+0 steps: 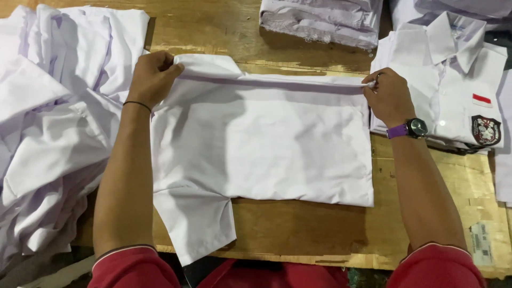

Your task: Folding a white collared shirt on a wooden work surface in a factory setting.

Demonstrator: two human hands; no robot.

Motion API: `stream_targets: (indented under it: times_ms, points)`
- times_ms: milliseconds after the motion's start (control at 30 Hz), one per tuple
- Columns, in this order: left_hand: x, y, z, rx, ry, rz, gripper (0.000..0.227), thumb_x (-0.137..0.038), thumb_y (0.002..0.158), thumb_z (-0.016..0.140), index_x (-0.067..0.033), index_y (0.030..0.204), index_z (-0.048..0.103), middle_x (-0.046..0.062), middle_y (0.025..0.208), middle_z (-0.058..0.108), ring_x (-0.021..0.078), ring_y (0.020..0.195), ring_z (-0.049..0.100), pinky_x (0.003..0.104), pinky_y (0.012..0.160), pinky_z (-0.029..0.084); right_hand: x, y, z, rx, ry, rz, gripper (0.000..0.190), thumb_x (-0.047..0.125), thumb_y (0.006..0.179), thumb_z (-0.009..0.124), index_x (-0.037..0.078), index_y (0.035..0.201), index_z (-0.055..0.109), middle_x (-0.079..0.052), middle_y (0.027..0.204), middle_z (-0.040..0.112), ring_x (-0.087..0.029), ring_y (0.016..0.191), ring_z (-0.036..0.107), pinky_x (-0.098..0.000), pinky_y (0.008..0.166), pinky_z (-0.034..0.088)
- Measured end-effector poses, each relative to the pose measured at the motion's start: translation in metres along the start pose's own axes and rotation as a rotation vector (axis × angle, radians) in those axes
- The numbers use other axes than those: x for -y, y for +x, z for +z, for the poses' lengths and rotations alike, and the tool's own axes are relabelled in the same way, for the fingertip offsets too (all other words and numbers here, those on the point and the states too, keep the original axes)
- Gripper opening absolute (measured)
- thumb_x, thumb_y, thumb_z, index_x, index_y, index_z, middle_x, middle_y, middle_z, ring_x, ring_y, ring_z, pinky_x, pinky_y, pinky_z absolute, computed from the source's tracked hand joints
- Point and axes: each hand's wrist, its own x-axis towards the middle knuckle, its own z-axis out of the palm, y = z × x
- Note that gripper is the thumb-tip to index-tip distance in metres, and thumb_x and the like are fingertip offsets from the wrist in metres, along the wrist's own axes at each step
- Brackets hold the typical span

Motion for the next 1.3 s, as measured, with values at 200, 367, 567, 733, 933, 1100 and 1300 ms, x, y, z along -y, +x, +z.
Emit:
stream_targets:
  times_ms: [200, 367, 567, 733, 933, 1100, 1300]
  points:
    - [0.024, -0.023, -0.005, 0.104, 0.233, -0.028, 0.028, -0.030, 0.089, 0.072, -0.0058, 0.102, 0.075, 0.019, 0.096, 0.074, 0.0432, 0.099, 0.069, 0.049, 0.087, 0.051, 0.023, -0.024, -0.004, 0.072, -0.211, 0.034, 0.019, 0.011, 0.103, 0.066, -0.004, 0.102, 0.077, -0.018, 0.105, 0.070, -0.036, 0.093, 0.075, -0.0425, 0.081, 0.061]
    - [-0.026, -0.049, -0.014, 0.166, 0.319, -0.040, 0.026, -0.021, 0.090, 0.072, -0.0042, 0.110, 0.077, 0.022, 0.115, 0.074, 0.0455, 0.117, 0.064, 0.052, 0.102, 0.049, 0.028, -0.030, -0.002, 0.082, -0.278, -0.008, 0.024, 0.011, 0.106, 0.063, -0.006, 0.101, 0.078, -0.021, 0.106, 0.073, -0.036, 0.093, 0.075, -0.0432, 0.081, 0.062]
    - [0.024, -0.037, -0.003, 0.251, 0.504, 0.073, 0.023, -0.019, 0.089, 0.077, -0.0086, 0.110, 0.079, 0.009, 0.126, 0.072, 0.0336, 0.137, 0.053, 0.050, 0.119, 0.037, 0.011, -0.029, 0.013, 0.134, -0.373, -0.017, 0.028, 0.017, 0.107, 0.057, -0.002, 0.107, 0.078, -0.014, 0.114, 0.072, -0.031, 0.101, 0.074, -0.0406, 0.085, 0.061]
    - [0.008, -0.046, -0.011, 0.297, 0.616, 0.044, 0.025, -0.024, 0.091, 0.072, -0.0219, 0.115, 0.080, -0.003, 0.132, 0.070, 0.0251, 0.142, 0.046, 0.050, 0.125, 0.026, 0.015, -0.034, 0.008, 0.190, -0.499, -0.065, 0.027, 0.018, 0.102, 0.058, 0.002, 0.107, 0.078, -0.011, 0.122, 0.070, -0.029, 0.114, 0.070, -0.0389, 0.092, 0.060]
    - [-0.002, -0.047, -0.024, 0.336, 0.478, -0.071, 0.041, -0.030, 0.088, 0.069, -0.0172, 0.127, 0.074, 0.002, 0.139, 0.066, 0.0321, 0.143, 0.045, 0.055, 0.124, 0.024, 0.045, -0.011, -0.001, 0.219, -0.609, -0.048, 0.034, 0.029, 0.098, 0.057, 0.010, 0.115, 0.079, -0.007, 0.130, 0.062, -0.032, 0.130, 0.055, -0.0473, 0.101, 0.047]
    - [0.029, -0.027, -0.029, 0.058, 0.067, -0.135, 0.037, -0.016, 0.084, 0.061, -0.0276, 0.117, 0.074, 0.006, 0.113, 0.068, 0.0282, 0.114, 0.063, 0.040, 0.105, 0.048, 0.172, 0.060, 0.015, 0.152, 0.071, -0.203, 0.041, 0.029, 0.099, 0.061, -0.010, 0.109, 0.071, -0.031, 0.118, 0.065, -0.053, 0.113, 0.060, -0.0596, 0.094, 0.051]
    - [0.024, -0.007, -0.028, 0.155, -0.065, -0.219, 0.055, -0.003, 0.086, 0.042, -0.0140, 0.136, 0.061, 0.001, 0.127, 0.061, 0.0118, 0.082, 0.054, 0.030, 0.074, 0.050, 0.272, 0.140, 0.097, 0.541, 0.281, -0.054, 0.046, 0.053, 0.101, 0.063, 0.017, 0.081, 0.039, 0.000, 0.082, 0.047, -0.021, 0.079, 0.050, -0.0397, 0.070, 0.035]
